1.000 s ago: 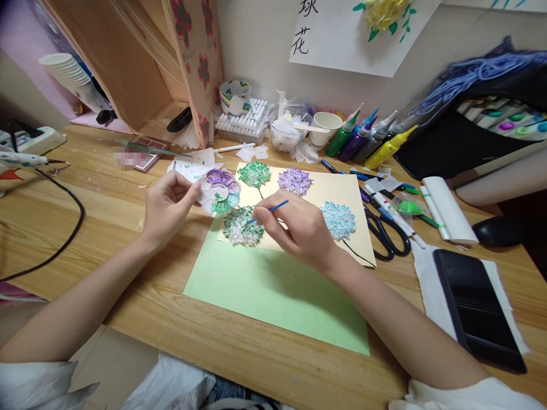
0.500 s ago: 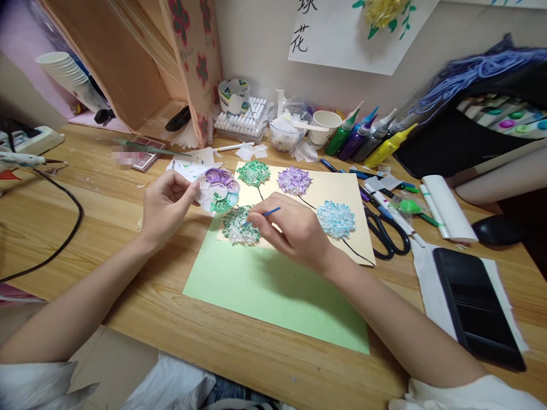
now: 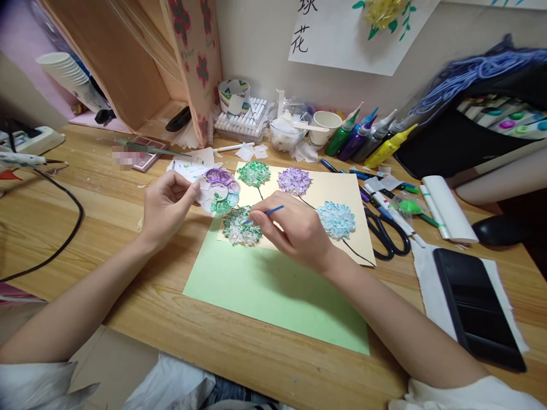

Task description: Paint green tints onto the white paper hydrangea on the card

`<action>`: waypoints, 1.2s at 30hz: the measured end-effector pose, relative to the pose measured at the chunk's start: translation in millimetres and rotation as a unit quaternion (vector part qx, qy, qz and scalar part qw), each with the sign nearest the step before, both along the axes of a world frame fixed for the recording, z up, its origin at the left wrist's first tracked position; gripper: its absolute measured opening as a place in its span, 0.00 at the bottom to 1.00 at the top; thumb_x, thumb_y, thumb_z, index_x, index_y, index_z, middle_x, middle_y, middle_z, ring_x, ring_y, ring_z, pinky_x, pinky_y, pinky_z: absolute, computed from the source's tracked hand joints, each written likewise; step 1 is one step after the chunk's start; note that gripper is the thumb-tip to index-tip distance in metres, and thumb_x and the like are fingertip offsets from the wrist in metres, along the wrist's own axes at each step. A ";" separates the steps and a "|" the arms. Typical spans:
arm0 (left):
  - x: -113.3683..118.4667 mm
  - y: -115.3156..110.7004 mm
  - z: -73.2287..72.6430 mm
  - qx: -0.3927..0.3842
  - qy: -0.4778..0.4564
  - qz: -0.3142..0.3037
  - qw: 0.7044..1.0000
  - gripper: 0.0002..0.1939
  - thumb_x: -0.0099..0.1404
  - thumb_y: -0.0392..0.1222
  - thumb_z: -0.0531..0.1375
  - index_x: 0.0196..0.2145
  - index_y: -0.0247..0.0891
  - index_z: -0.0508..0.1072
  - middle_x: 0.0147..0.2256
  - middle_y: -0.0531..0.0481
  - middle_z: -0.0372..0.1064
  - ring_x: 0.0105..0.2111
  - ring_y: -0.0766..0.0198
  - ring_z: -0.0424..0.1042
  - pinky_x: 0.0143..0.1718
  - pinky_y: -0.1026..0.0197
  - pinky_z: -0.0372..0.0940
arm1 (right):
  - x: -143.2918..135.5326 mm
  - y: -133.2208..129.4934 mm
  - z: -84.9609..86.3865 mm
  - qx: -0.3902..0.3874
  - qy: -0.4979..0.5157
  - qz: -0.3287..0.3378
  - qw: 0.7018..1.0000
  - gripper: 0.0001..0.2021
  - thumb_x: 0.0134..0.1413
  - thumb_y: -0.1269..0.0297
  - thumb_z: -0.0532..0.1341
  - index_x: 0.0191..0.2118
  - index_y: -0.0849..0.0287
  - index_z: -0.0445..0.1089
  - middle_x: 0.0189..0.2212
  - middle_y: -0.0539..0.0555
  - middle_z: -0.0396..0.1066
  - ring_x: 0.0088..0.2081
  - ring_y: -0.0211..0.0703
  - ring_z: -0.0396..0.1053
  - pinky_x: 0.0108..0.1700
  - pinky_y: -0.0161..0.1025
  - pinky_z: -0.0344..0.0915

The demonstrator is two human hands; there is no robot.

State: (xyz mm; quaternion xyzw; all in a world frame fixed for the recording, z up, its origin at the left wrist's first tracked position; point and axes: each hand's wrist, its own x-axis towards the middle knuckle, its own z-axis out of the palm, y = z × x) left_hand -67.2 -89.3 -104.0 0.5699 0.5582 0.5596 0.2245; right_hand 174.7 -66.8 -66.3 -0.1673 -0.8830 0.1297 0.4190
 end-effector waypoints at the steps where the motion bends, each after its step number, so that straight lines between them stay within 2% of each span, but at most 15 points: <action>1: 0.0 0.0 0.0 0.000 -0.001 0.001 1.000 0.14 0.60 0.49 0.63 0.24 0.40 0.64 0.22 0.53 0.68 0.22 0.64 0.70 0.23 0.61 0.66 | -0.2 0.1 -0.1 0.005 -0.002 0.001 1.000 0.08 0.61 0.72 0.53 0.34 0.59 0.68 0.25 0.53 0.73 0.28 0.38 0.70 0.32 0.37 0.67; 7: -0.3 -0.1 0.4 0.001 -0.002 0.000 1.000 0.14 0.60 0.48 0.63 0.25 0.40 0.64 0.21 0.54 0.67 0.22 0.65 0.70 0.23 0.62 0.66 | 0.4 -0.2 0.6 -0.009 0.027 -0.018 0.999 0.08 0.61 0.72 0.53 0.35 0.59 0.68 0.26 0.54 0.73 0.28 0.38 0.70 0.31 0.37 0.66; 13: 0.2 -1.0 1.2 0.002 0.005 0.003 1.000 0.13 0.60 0.47 0.62 0.25 0.40 0.64 0.22 0.54 0.67 0.22 0.66 0.70 0.23 0.62 0.66 | -0.6 0.6 -0.1 0.014 -0.014 -0.004 1.000 0.08 0.61 0.72 0.53 0.34 0.58 0.68 0.26 0.53 0.73 0.28 0.38 0.71 0.31 0.37 0.67; 18: 0.8 -0.8 1.6 -0.002 0.003 0.004 1.000 0.13 0.60 0.47 0.62 0.25 0.40 0.64 0.21 0.54 0.67 0.22 0.66 0.70 0.23 0.62 0.66 | -0.4 0.1 1.1 0.004 0.009 -0.010 1.000 0.08 0.61 0.72 0.53 0.34 0.59 0.68 0.26 0.54 0.73 0.28 0.38 0.69 0.31 0.37 0.67; 22: 0.8 -1.2 1.7 -0.007 -0.002 0.001 1.000 0.13 0.60 0.47 0.62 0.25 0.40 0.64 0.22 0.54 0.67 0.22 0.66 0.70 0.23 0.63 0.65 | 0.0 -0.3 2.0 0.011 -0.014 0.001 1.000 0.08 0.61 0.72 0.53 0.35 0.58 0.68 0.26 0.53 0.73 0.28 0.38 0.70 0.31 0.38 0.67; 28: 1.3 -2.5 1.0 -0.010 0.002 -0.002 1.000 0.12 0.61 0.46 0.62 0.25 0.39 0.64 0.22 0.54 0.67 0.23 0.68 0.70 0.24 0.65 0.64 | 3.2 -1.9 1.2 -0.009 0.077 -0.014 0.997 0.09 0.62 0.71 0.51 0.38 0.55 0.68 0.29 0.53 0.74 0.32 0.40 0.71 0.34 0.41 0.67; 36: 3.1 -3.9 3.3 -0.012 -0.003 -0.012 1.000 0.13 0.61 0.46 0.62 0.26 0.39 0.64 0.22 0.54 0.68 0.22 0.68 0.70 0.23 0.65 0.64 | -2.5 -0.4 -1.5 -0.004 0.032 -0.011 0.999 0.09 0.61 0.72 0.52 0.39 0.57 0.68 0.30 0.55 0.75 0.33 0.41 0.72 0.34 0.41 0.68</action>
